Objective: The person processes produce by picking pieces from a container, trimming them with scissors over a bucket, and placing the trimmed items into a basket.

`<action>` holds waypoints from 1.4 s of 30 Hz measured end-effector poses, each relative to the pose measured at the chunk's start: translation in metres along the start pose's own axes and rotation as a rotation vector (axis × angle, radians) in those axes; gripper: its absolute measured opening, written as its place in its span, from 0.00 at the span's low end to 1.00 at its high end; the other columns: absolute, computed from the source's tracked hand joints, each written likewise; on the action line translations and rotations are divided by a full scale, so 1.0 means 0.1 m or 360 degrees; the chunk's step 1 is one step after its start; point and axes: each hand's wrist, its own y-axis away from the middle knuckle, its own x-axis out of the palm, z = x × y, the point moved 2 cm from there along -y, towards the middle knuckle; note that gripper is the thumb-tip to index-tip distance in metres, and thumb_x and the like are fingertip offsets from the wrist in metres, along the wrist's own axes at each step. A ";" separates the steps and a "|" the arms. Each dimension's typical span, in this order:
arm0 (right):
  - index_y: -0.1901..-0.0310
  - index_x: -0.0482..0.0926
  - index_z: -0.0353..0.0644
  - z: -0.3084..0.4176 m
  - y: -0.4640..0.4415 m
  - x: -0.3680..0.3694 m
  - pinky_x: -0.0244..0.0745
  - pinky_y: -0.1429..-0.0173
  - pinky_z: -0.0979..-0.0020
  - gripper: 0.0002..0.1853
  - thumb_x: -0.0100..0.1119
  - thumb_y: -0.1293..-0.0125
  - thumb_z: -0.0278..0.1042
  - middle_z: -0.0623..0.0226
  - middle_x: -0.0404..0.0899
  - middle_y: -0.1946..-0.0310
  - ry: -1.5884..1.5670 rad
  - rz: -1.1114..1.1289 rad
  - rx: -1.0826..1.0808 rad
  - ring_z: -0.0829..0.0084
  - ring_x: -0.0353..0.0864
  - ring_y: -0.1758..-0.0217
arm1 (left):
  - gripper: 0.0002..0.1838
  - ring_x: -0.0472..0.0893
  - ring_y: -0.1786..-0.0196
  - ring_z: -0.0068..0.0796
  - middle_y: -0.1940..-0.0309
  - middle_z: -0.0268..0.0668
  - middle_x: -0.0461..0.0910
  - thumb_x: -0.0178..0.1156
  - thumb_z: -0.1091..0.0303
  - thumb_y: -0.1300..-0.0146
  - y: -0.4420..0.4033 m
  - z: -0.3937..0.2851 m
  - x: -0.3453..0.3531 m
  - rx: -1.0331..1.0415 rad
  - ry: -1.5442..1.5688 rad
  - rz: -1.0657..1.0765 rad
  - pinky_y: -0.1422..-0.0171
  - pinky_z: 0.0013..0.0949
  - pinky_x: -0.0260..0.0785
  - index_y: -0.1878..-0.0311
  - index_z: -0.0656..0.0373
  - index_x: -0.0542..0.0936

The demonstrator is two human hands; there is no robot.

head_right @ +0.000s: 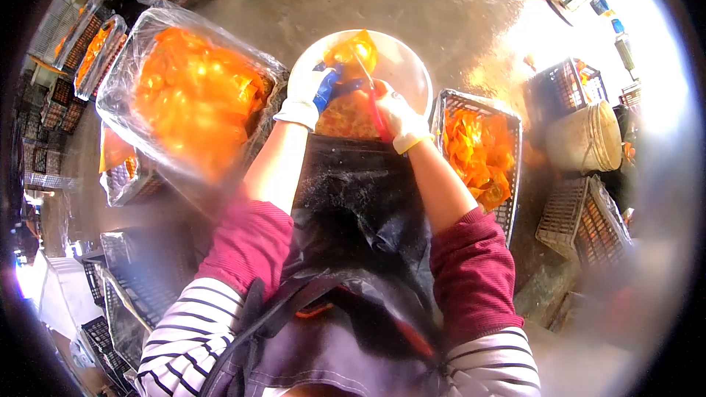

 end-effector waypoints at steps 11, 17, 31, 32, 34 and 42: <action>0.51 0.78 0.41 0.13 0.06 -0.01 0.66 0.66 0.79 0.13 0.60 0.34 0.36 0.74 0.76 0.69 -0.0031 0.0022 0.0243 0.82 0.71 0.70 | 0.23 0.80 0.53 0.42 0.47 0.48 0.75 0.61 0.76 0.40 0.19 -0.20 0.08 0.0055 -0.0445 -0.0075 0.59 0.41 0.84 0.40 0.64 0.70; 0.51 0.77 0.43 -0.14 -0.05 -0.04 0.66 0.71 0.80 0.12 0.58 0.33 0.35 0.73 0.77 0.69 -0.0387 -0.0099 0.0397 0.81 0.72 0.73 | 0.23 0.80 0.55 0.41 0.52 0.45 0.77 0.61 0.77 0.40 0.14 -0.12 -0.04 0.0037 -0.0063 -0.0029 0.64 0.39 0.85 0.41 0.64 0.71; 0.52 0.79 0.47 -0.07 -0.04 -0.06 0.67 0.66 0.78 0.11 0.54 0.34 0.34 0.69 0.79 0.71 0.0513 -0.0019 0.0183 0.80 0.73 0.71 | 0.22 0.79 0.57 0.34 0.58 0.42 0.77 0.57 0.80 0.39 -0.26 0.21 -0.38 0.0245 -0.0762 -0.0087 0.63 0.35 0.81 0.40 0.62 0.71; 0.52 0.79 0.47 0.10 0.03 -0.01 0.67 0.63 0.79 0.11 0.55 0.34 0.33 0.68 0.80 0.71 0.0684 -0.0022 0.0082 0.80 0.74 0.69 | 0.22 0.79 0.57 0.34 0.58 0.42 0.77 0.57 0.80 0.39 -0.29 0.25 -0.40 0.0289 -0.0887 -0.0083 0.63 0.34 0.81 0.40 0.63 0.71; 0.51 0.78 0.45 0.16 0.07 0.02 0.68 0.62 0.79 0.12 0.56 0.35 0.34 0.67 0.80 0.70 0.0633 0.0003 0.0100 0.79 0.76 0.67 | 0.21 0.79 0.58 0.33 0.58 0.42 0.77 0.56 0.79 0.39 -0.24 0.20 -0.38 0.0370 -0.1124 -0.0075 0.61 0.34 0.81 0.41 0.63 0.72; 0.49 0.75 0.40 0.26 0.18 0.04 0.71 0.73 0.72 0.17 0.57 0.33 0.42 0.63 0.83 0.67 -0.0345 0.0183 0.0487 0.70 0.83 0.73 | 0.18 0.80 0.60 0.33 0.62 0.43 0.82 0.63 0.65 0.40 -0.22 0.18 -0.30 0.0417 -0.0363 -0.0315 0.58 0.29 0.75 0.48 0.62 0.79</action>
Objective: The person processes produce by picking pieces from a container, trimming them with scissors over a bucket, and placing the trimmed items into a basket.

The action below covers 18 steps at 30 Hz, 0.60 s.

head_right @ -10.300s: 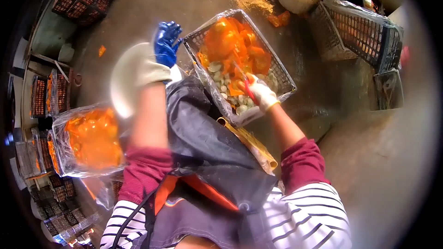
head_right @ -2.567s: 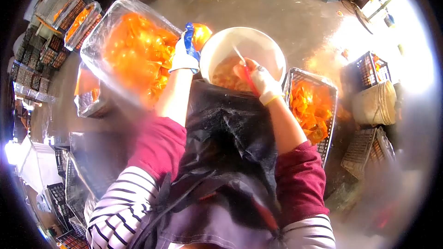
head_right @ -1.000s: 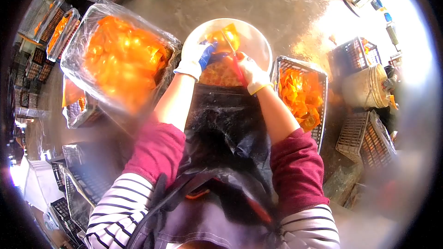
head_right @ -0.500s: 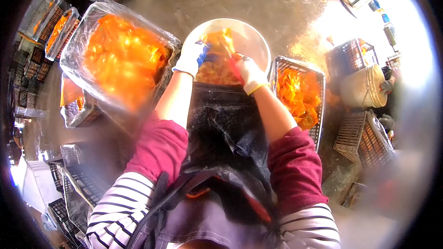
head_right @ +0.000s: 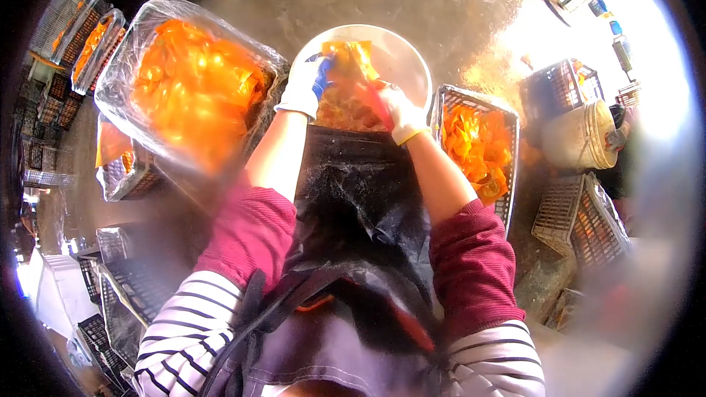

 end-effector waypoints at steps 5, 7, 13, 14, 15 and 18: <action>0.47 0.76 0.38 0.05 0.00 -0.06 0.77 0.69 0.74 0.19 0.51 0.31 0.43 0.56 0.84 0.62 0.0311 0.0212 0.0166 0.68 0.84 0.68 | 0.19 0.79 0.60 0.27 0.59 0.36 0.80 0.62 0.61 0.38 0.13 -0.13 0.11 -0.0417 0.0466 0.0178 0.63 0.28 0.73 0.44 0.53 0.77; 0.46 0.75 0.37 0.01 0.00 -0.09 0.77 0.68 0.74 0.19 0.50 0.31 0.41 0.55 0.84 0.61 0.0273 0.0231 0.0180 0.68 0.85 0.67 | 0.18 0.79 0.61 0.25 0.60 0.34 0.80 0.63 0.60 0.37 0.15 -0.16 0.10 -0.0434 0.0210 0.0223 0.64 0.29 0.73 0.45 0.51 0.77; 0.49 0.79 0.38 0.29 0.34 -0.44 0.77 0.64 0.73 0.17 0.52 0.32 0.38 0.60 0.84 0.63 0.0571 0.0330 0.0013 0.72 0.84 0.63 | 0.14 0.77 0.69 0.23 0.69 0.33 0.79 0.64 0.60 0.37 0.35 -0.56 0.29 -0.0376 0.0001 0.0367 0.71 0.27 0.71 0.52 0.54 0.78; 0.51 0.82 0.39 0.27 0.31 -0.65 0.77 0.62 0.75 0.15 0.52 0.32 0.38 0.63 0.85 0.65 0.0775 0.0435 -0.0126 0.74 0.84 0.63 | 0.15 0.77 0.70 0.24 0.68 0.33 0.79 0.63 0.58 0.37 0.38 -0.61 0.39 -0.0460 -0.0084 0.0425 0.71 0.28 0.71 0.52 0.55 0.78; 0.51 0.81 0.39 0.38 0.46 -0.71 0.76 0.60 0.74 0.16 0.52 0.32 0.39 0.62 0.85 0.63 0.0873 0.0455 -0.0172 0.74 0.84 0.63 | 0.15 0.77 0.70 0.24 0.68 0.34 0.79 0.61 0.57 0.36 0.40 -0.67 0.50 -0.0541 -0.0172 0.0489 0.71 0.29 0.72 0.52 0.55 0.78; 0.51 0.81 0.37 0.48 0.78 -1.02 0.75 0.57 0.70 0.16 0.56 0.36 0.37 0.59 0.84 0.62 0.0851 0.0291 -0.0330 0.70 0.84 0.63 | 0.18 0.78 0.66 0.25 0.64 0.34 0.80 0.60 0.52 0.35 0.62 -0.87 1.03 -0.0740 -0.0109 0.0572 0.66 0.30 0.76 0.51 0.56 0.78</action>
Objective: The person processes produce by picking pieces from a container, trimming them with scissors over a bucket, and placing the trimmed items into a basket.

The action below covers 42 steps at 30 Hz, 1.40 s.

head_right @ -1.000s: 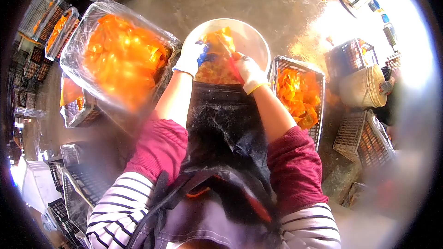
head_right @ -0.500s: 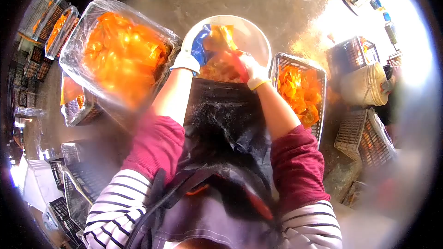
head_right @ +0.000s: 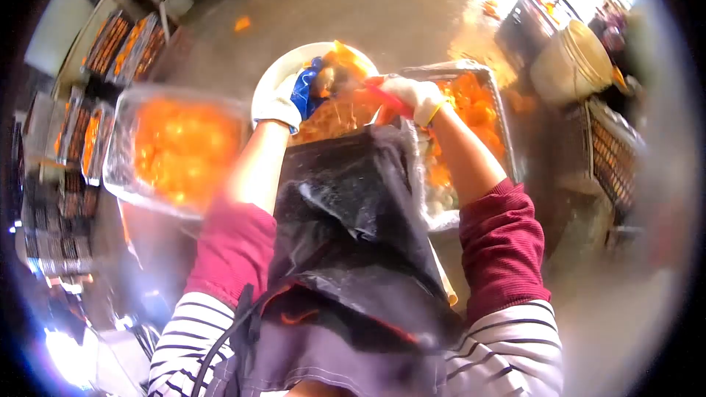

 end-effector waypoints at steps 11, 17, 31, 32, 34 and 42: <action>0.38 0.62 0.34 -1.67 1.67 0.22 0.82 0.58 0.64 0.27 0.52 0.30 0.46 0.42 0.78 0.51 -0.2020 -0.0855 0.0520 0.61 0.84 0.57 | 0.19 0.80 0.53 0.29 0.55 0.34 0.82 0.55 0.52 0.33 -0.94 0.68 1.56 0.0051 -0.0752 0.0519 0.54 0.32 0.72 0.45 0.53 0.78; 0.37 0.62 0.40 -1.74 1.53 0.51 0.76 0.45 0.63 0.25 0.48 0.28 0.48 0.42 0.77 0.49 -0.2003 -0.0582 0.0173 0.60 0.80 0.49 | 0.20 0.80 0.48 0.34 0.52 0.41 0.81 0.54 0.59 0.31 -0.92 0.28 0.29 0.0263 -0.0370 0.0357 0.46 0.34 0.72 0.43 0.62 0.76; 0.42 0.66 0.30 0.07 -0.30 0.37 0.73 0.45 0.65 0.28 0.51 0.30 0.50 0.47 0.78 0.53 -0.1669 -0.0425 -0.0309 0.59 0.79 0.49 | 0.17 0.83 0.57 0.30 0.58 0.39 0.84 0.57 0.61 0.35 1.50 -0.05 -3.13 0.0822 -0.0032 -0.1381 0.54 0.31 0.73 0.49 0.62 0.80; 0.43 0.68 0.35 0.17 -0.44 0.55 0.74 0.48 0.64 0.25 0.52 0.30 0.48 0.50 0.78 0.52 -0.1628 -0.0530 -0.0407 0.59 0.80 0.52 | 0.17 0.83 0.58 0.30 0.59 0.38 0.84 0.59 0.61 0.36 1.55 0.02 -3.30 0.0870 -0.0198 -0.1475 0.55 0.31 0.73 0.49 0.60 0.80; 0.41 0.68 0.38 0.20 -0.73 0.76 0.74 0.49 0.62 0.25 0.54 0.31 0.47 0.52 0.77 0.50 -0.1513 -0.0200 -0.0255 0.59 0.79 0.51 | 0.18 0.83 0.58 0.36 0.59 0.40 0.84 0.62 0.57 0.39 1.72 -0.01 -3.14 0.0833 -0.1214 -0.1664 0.55 0.37 0.73 0.48 0.54 0.80; 0.36 0.66 0.43 0.00 -0.78 1.00 0.72 0.51 0.67 0.28 0.41 0.28 0.54 0.53 0.74 0.42 -0.1152 0.0041 0.0064 0.65 0.77 0.46 | 0.45 0.65 0.32 0.50 0.30 0.47 0.59 0.66 0.46 0.46 1.22 0.65 -2.90 0.0279 -0.2798 -0.1417 0.28 0.53 0.53 0.28 0.48 0.58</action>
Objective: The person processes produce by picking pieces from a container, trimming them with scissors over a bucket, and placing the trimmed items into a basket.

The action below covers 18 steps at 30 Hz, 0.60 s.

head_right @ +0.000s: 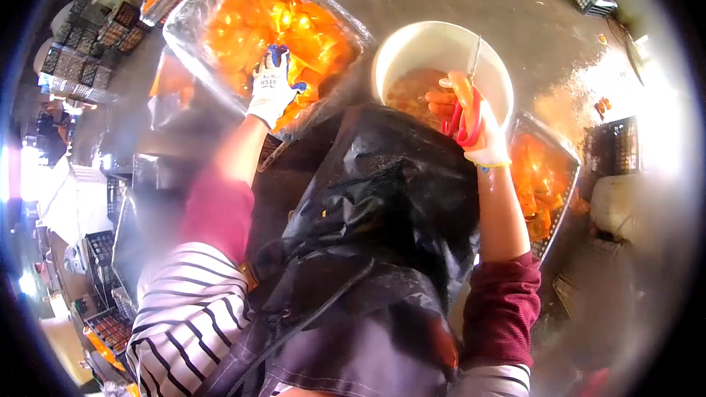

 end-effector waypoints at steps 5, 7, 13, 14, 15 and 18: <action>0.37 0.68 0.44 -0.03 -0.03 0.00 0.71 0.59 0.73 0.26 0.47 0.30 0.52 0.59 0.76 0.44 0.0130 -0.0223 0.0100 0.68 0.79 0.49 | 0.40 0.70 0.37 0.50 0.36 0.50 0.66 0.64 0.50 0.44 -0.31 0.04 0.08 -0.0093 0.0186 0.0144 0.34 0.48 0.62 0.29 0.48 0.60; 0.36 0.67 0.44 -0.15 -0.04 -0.04 0.70 0.62 0.76 0.27 0.49 0.31 0.51 0.64 0.77 0.45 -0.0093 -0.0189 -0.0022 0.68 0.80 0.51 | 0.38 0.72 0.39 0.48 0.41 0.49 0.72 0.63 0.49 0.42 -0.35 0.11 0.08 -0.0033 0.0261 0.0053 0.35 0.46 0.63 0.30 0.45 0.62; 0.36 0.66 0.43 -0.23 -0.07 -0.11 0.74 0.51 0.73 0.25 0.44 0.28 0.50 0.56 0.79 0.49 0.0172 -0.0252 0.0049 0.67 0.80 0.48 | 0.40 0.76 0.45 0.47 0.45 0.51 0.74 0.66 0.47 0.46 -0.21 0.05 -0.17 -0.0024 0.0154 0.0342 0.40 0.45 0.66 0.31 0.49 0.65; 0.36 0.66 0.43 -0.25 -0.06 -0.17 0.75 0.50 0.72 0.25 0.44 0.28 0.49 0.56 0.80 0.50 0.0154 -0.0261 0.0043 0.66 0.80 0.48 | 0.40 0.76 0.46 0.47 0.46 0.51 0.74 0.66 0.46 0.46 -0.19 0.02 -0.17 0.0045 0.0124 0.0320 0.41 0.44 0.67 0.32 0.49 0.66; 0.36 0.67 0.42 -0.30 -0.12 -0.30 0.75 0.50 0.71 0.25 0.45 0.28 0.50 0.57 0.80 0.50 0.0239 -0.0317 0.0062 0.65 0.81 0.49 | 0.35 0.76 0.46 0.46 0.48 0.49 0.75 0.66 0.46 0.46 -0.19 0.02 -0.18 0.0173 0.0088 0.0286 0.43 0.45 0.67 0.37 0.49 0.71; 0.37 0.67 0.41 -0.35 -0.11 -0.45 0.74 0.54 0.71 0.26 0.45 0.28 0.50 0.56 0.79 0.48 -0.0011 -0.0387 -0.0015 0.66 0.81 0.51 | 0.28 0.73 0.42 0.43 0.47 0.44 0.75 0.65 0.47 0.45 -0.27 -0.10 -0.42 0.0313 -0.0259 0.0698 0.42 0.51 0.64 0.43 0.49 0.76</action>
